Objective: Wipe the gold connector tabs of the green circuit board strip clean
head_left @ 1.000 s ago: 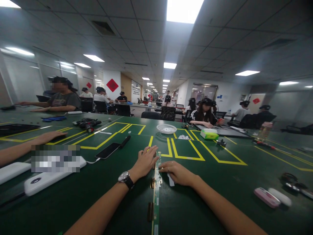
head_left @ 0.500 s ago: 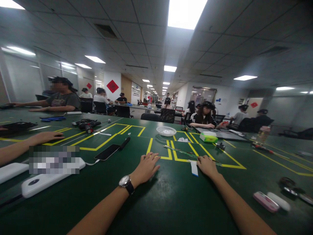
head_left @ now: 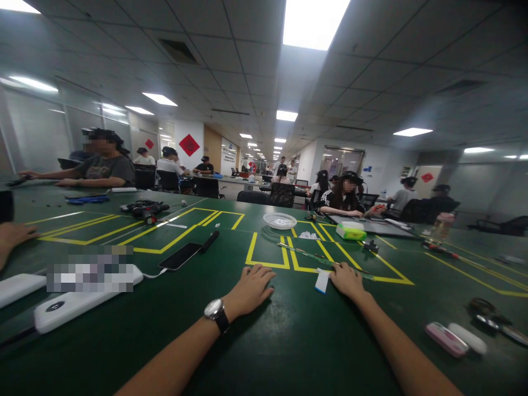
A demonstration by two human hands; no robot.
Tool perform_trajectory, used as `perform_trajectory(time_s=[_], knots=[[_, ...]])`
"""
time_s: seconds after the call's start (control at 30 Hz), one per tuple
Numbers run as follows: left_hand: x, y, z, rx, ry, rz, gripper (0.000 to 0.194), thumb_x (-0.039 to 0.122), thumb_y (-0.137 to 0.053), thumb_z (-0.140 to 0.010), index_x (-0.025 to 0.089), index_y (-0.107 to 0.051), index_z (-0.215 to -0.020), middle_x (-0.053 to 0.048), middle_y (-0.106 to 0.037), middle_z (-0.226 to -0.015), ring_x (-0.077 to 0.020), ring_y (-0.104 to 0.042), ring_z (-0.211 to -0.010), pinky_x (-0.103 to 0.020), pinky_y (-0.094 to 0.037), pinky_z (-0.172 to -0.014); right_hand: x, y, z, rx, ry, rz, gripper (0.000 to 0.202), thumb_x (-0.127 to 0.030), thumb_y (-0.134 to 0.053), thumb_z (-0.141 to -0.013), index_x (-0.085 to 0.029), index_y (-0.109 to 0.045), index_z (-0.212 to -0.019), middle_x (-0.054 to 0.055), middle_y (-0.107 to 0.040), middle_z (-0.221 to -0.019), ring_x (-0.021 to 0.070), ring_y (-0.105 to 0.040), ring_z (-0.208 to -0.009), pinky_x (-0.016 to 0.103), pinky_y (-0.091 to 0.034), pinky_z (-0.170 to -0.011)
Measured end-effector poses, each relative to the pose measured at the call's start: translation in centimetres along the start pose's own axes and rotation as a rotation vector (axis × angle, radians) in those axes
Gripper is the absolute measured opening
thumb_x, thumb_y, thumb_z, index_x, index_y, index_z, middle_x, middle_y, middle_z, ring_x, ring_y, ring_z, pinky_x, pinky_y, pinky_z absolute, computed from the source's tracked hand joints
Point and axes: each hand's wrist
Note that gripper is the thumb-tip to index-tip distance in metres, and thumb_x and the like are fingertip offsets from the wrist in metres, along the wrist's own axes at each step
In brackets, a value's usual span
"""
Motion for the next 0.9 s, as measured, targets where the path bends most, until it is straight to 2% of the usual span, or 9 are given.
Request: perform_trajectory(time_s=[0.13,0.3,0.43,0.57,0.67,0.77,0.83,0.9], knots=[[0.1,0.1,0.1,-0.007,0.002,0.001,0.036,0.034,-0.043,-0.095,0.027,-0.044,-0.13,-0.006,-0.049,-0.133,-0.0256,-0.038,-0.122,-0.042,-0.03,-0.096,0.1,0.5,0.2,0.001,0.035,-0.019,0.046,-0.035,-0.033,-0.088,-0.018,-0.057,-0.124,0.016,-0.05,-0.13,0.0328,-0.046,-0.118,0.057,-0.029,-0.097],[0.2,0.2,0.0,0.022,-0.006,-0.003,0.035,0.034,-0.044,-0.095,0.027,-0.045,-0.129,-0.006,-0.049,-0.132,-0.0252,-0.038,-0.122,-0.042,-0.031,-0.096,-0.4,1.1,0.3,0.012,0.137,-0.071,0.044,-0.031,-0.027,-0.091,-0.023,-0.063,-0.115,0.012,-0.056,-0.124,0.029,-0.046,-0.118,0.054,-0.026,-0.099],[0.1,0.5,-0.3,0.065,-0.034,-0.023,0.034,0.031,-0.047,-0.094,0.027,-0.046,-0.128,-0.004,-0.048,-0.133,-0.0256,-0.036,-0.124,-0.041,-0.03,-0.097,-3.3,1.5,1.3,0.075,0.413,-0.111,0.04,-0.026,-0.031,-0.089,-0.023,-0.065,-0.11,0.008,-0.061,-0.121,0.0269,-0.043,-0.124,0.053,-0.016,-0.105],[-0.3,1.3,-0.5,0.08,-0.033,-0.028,0.031,0.028,-0.044,-0.096,0.027,-0.047,-0.127,-0.003,-0.051,-0.13,-0.0229,-0.041,-0.12,-0.038,-0.032,-0.094,-8.1,2.4,4.0,0.116,0.73,-0.269,0.034,-0.016,-0.041,-0.082,-0.02,-0.064,-0.106,0.008,-0.063,-0.117,0.0217,-0.049,-0.118,0.045,-0.021,-0.106],[-0.7,1.5,-0.4,0.037,-0.03,-0.008,0.031,0.028,-0.042,-0.097,0.028,-0.046,-0.128,-0.003,-0.052,-0.128,-0.0222,-0.043,-0.118,-0.036,-0.034,-0.092,-11.4,3.4,6.8,0.098,0.954,-0.383,0.037,-0.01,-0.045,-0.075,-0.018,-0.062,-0.108,0.008,-0.064,-0.115,0.0208,-0.049,-0.118,0.039,-0.027,-0.105],[-1.2,1.2,0.0,-0.067,-0.049,0.013,0.034,0.033,-0.042,-0.098,0.028,-0.043,-0.131,-0.005,-0.051,-0.131,-0.0232,-0.043,-0.12,-0.037,-0.036,-0.092,-13.2,4.0,9.0,0.07,1.133,-0.464,0.039,-0.008,-0.046,-0.076,-0.017,-0.06,-0.111,0.008,-0.064,-0.114,0.0193,-0.051,-0.114,0.035,-0.033,-0.102],[-1.5,0.9,0.3,-0.15,-0.039,0.014,0.034,0.037,-0.042,-0.097,0.028,-0.045,-0.13,-0.006,-0.047,-0.136,-0.0248,-0.043,-0.121,-0.039,-0.037,-0.091,-13.4,4.1,9.4,0.077,1.185,-0.464,0.037,-0.01,-0.047,-0.079,-0.019,-0.061,-0.112,0.007,-0.063,-0.116,0.0191,-0.051,-0.115,0.035,-0.033,-0.103],[-1.6,0.7,0.4,-0.189,-0.03,0.023,0.038,0.042,-0.044,-0.095,0.027,-0.045,-0.13,-0.007,-0.044,-0.139,-0.0262,-0.04,-0.125,-0.041,-0.035,-0.094,-12.7,4.1,8.7,0.116,1.148,-0.428,0.031,-0.013,-0.047,-0.082,-0.02,-0.063,-0.108,0.006,-0.063,-0.116,0.0193,-0.051,-0.115,0.036,-0.033,-0.102]])
Point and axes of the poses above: each hand's wrist, its own z-axis away from the middle knuckle, its own y-axis out of the back of the hand, x = y × z
